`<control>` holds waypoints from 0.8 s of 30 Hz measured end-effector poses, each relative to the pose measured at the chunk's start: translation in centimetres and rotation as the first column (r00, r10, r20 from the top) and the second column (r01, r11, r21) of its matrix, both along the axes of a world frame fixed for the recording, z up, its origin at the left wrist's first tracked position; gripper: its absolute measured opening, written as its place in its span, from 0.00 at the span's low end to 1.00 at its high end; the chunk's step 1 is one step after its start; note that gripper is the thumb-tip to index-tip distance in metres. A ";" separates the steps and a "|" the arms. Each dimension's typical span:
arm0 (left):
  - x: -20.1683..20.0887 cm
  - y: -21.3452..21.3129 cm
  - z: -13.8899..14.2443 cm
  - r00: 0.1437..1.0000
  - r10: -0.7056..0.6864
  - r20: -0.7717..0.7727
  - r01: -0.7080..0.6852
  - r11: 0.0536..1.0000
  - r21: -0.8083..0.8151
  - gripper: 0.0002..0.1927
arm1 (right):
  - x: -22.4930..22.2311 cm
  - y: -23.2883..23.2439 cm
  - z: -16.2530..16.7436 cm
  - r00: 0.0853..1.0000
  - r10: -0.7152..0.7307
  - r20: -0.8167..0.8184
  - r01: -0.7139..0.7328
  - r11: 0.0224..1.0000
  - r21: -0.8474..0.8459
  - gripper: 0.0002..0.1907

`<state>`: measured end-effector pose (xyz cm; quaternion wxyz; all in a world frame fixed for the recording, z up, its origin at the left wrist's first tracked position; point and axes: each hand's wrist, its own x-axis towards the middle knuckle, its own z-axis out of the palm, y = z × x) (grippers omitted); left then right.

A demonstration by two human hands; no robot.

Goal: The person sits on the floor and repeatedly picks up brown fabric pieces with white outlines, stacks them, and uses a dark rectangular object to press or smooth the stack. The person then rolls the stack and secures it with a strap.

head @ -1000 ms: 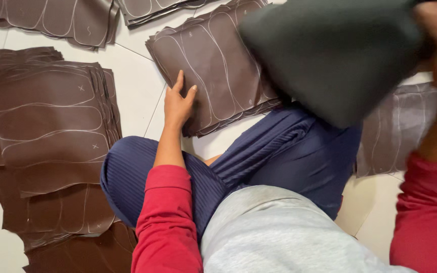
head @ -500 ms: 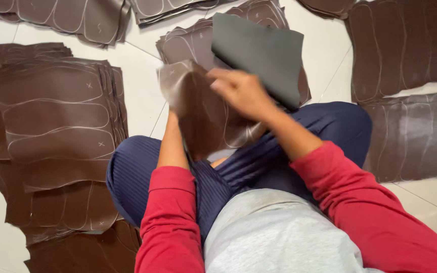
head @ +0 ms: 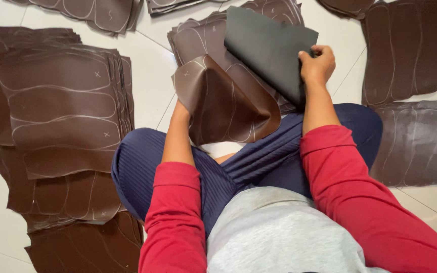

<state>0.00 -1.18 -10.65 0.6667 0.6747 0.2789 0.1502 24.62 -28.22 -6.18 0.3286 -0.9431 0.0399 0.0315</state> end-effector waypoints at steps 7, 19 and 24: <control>-0.7 0.5 1.7 0.998 0.008 -0.064 -0.029 0.942 -0.333 0.15 | 0.6 -0.4 0.4 0.994 -0.097 0.055 0.083 0.974 0.210 0.15; -1.0 0.5 1.8 0.993 -0.003 -0.114 -0.042 0.920 -0.390 0.19 | -16.2 3.1 14.0 0.287 0.720 0.632 -0.925 0.381 -0.013 0.13; -2.0 0.0 1.0 0.996 0.003 -0.088 -0.038 0.913 -0.407 0.20 | -24.2 4.1 14.8 -0.009 0.894 0.448 -0.999 -0.027 0.033 0.14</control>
